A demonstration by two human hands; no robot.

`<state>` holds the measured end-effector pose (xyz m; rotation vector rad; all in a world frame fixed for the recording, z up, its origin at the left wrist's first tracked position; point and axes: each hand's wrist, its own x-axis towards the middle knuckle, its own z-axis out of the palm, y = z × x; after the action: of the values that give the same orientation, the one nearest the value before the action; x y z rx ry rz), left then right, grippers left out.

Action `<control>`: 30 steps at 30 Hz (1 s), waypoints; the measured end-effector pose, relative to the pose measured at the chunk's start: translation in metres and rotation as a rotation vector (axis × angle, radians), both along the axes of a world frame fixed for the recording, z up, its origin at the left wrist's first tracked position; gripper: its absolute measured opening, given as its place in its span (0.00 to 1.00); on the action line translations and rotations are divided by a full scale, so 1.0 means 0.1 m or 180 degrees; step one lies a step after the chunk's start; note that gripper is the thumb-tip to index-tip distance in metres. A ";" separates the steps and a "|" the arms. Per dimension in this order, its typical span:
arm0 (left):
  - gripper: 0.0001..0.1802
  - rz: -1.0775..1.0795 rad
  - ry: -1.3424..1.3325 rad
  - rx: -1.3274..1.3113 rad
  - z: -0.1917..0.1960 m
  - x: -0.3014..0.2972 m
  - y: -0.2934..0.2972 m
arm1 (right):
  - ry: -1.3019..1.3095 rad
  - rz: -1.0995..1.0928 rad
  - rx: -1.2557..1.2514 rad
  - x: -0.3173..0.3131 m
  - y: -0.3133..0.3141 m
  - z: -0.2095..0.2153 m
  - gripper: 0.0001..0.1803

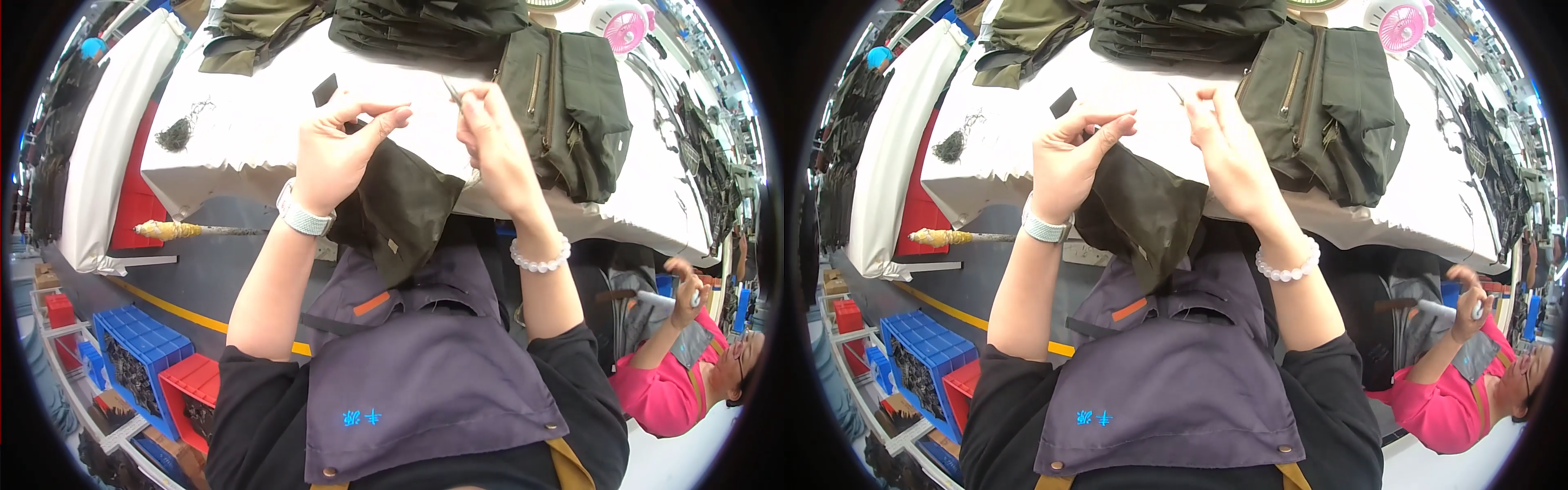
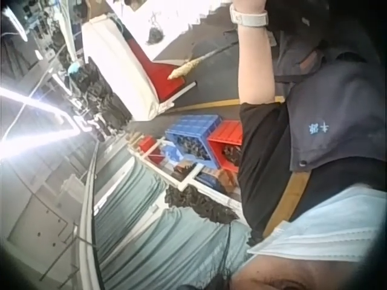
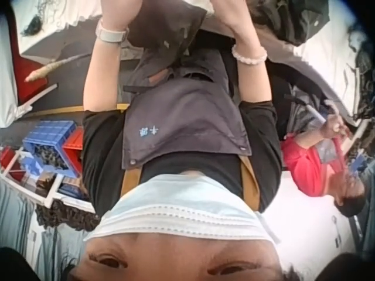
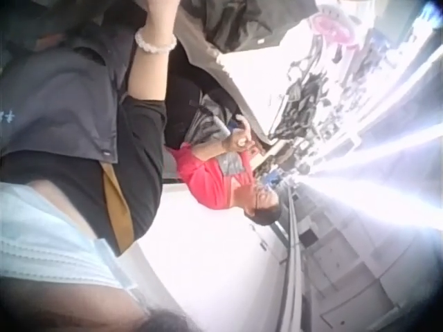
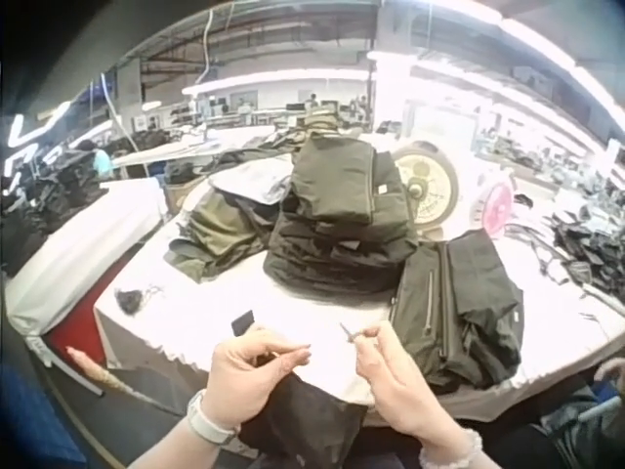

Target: Inspecting and trimming loose threads from olive green bags at a finishing station.

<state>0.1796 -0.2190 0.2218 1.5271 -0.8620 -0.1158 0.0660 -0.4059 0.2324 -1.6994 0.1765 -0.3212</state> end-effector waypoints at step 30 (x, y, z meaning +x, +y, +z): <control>0.30 0.3598 -0.2417 0.1855 -0.46 0.55 1.05 | -0.0286 -0.0742 -0.1407 -0.63 0.52 -0.49 0.32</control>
<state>0.2349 -0.1141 0.1758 2.4612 -0.3978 1.1876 0.0028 -0.3536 0.1837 -2.0996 0.2515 -0.6462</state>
